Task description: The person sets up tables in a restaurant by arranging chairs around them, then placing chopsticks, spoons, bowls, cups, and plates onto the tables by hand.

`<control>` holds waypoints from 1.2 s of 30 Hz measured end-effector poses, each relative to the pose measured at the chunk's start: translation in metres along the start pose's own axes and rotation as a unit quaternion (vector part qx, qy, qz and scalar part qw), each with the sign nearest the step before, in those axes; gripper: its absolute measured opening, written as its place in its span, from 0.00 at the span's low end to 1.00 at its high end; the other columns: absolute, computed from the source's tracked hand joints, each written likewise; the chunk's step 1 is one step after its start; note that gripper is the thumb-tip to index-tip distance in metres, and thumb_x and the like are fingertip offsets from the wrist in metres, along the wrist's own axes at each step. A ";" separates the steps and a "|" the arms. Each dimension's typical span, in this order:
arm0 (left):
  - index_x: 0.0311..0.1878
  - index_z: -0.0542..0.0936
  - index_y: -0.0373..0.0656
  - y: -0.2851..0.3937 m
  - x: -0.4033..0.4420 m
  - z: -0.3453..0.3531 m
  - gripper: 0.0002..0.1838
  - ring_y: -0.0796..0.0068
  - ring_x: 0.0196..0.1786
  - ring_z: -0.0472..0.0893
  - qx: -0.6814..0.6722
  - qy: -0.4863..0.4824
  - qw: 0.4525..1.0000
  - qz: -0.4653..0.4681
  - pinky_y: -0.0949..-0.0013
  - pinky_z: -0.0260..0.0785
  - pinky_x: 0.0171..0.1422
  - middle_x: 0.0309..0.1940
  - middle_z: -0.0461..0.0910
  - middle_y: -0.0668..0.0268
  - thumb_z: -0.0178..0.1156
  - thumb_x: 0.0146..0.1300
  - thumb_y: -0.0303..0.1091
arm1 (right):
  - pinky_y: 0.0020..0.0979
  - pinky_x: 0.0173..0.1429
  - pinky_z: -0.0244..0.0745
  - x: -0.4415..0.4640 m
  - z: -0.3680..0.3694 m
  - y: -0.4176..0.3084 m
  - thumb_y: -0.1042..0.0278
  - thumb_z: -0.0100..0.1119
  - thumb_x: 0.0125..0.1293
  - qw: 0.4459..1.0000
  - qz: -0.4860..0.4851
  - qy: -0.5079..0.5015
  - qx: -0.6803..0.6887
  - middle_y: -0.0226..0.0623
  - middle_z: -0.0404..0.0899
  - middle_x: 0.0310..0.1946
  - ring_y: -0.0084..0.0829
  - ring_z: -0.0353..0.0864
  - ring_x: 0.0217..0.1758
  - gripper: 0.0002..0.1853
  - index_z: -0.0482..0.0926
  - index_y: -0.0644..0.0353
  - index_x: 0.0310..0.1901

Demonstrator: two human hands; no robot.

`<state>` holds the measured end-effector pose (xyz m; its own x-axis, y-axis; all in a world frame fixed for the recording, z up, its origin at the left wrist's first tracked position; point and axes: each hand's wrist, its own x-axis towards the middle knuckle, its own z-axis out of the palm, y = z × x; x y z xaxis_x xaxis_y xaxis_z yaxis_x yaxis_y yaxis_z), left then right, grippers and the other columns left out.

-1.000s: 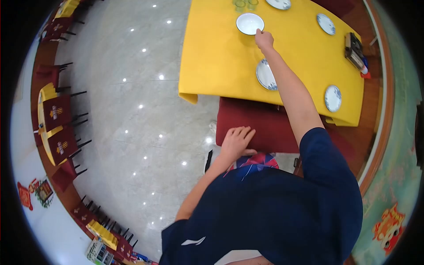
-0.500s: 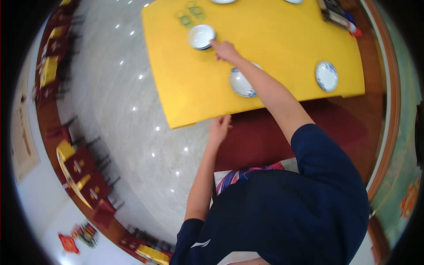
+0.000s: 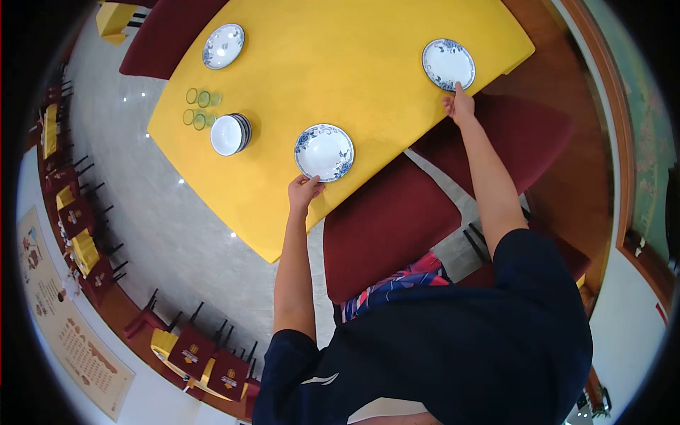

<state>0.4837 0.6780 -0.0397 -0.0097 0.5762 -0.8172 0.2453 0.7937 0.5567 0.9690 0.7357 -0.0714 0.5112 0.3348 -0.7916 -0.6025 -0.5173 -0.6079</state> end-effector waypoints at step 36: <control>0.49 0.77 0.34 -0.487 -0.337 -0.305 0.14 0.74 0.31 0.82 -0.154 0.323 0.932 0.054 0.75 0.72 0.33 0.31 0.83 0.56 0.53 0.69 0.34 | 0.25 0.20 0.70 -0.234 0.165 0.258 0.64 0.52 0.70 0.957 -0.122 -0.152 -0.214 0.39 0.77 0.20 0.25 0.73 0.16 0.13 0.74 0.67 0.34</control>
<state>0.0715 0.1571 0.0105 -0.6071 0.5740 -0.5495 -0.0098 0.6861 0.7275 0.5926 0.6541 -0.0537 0.3641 0.6669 -0.6501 -0.1488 -0.6474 -0.7475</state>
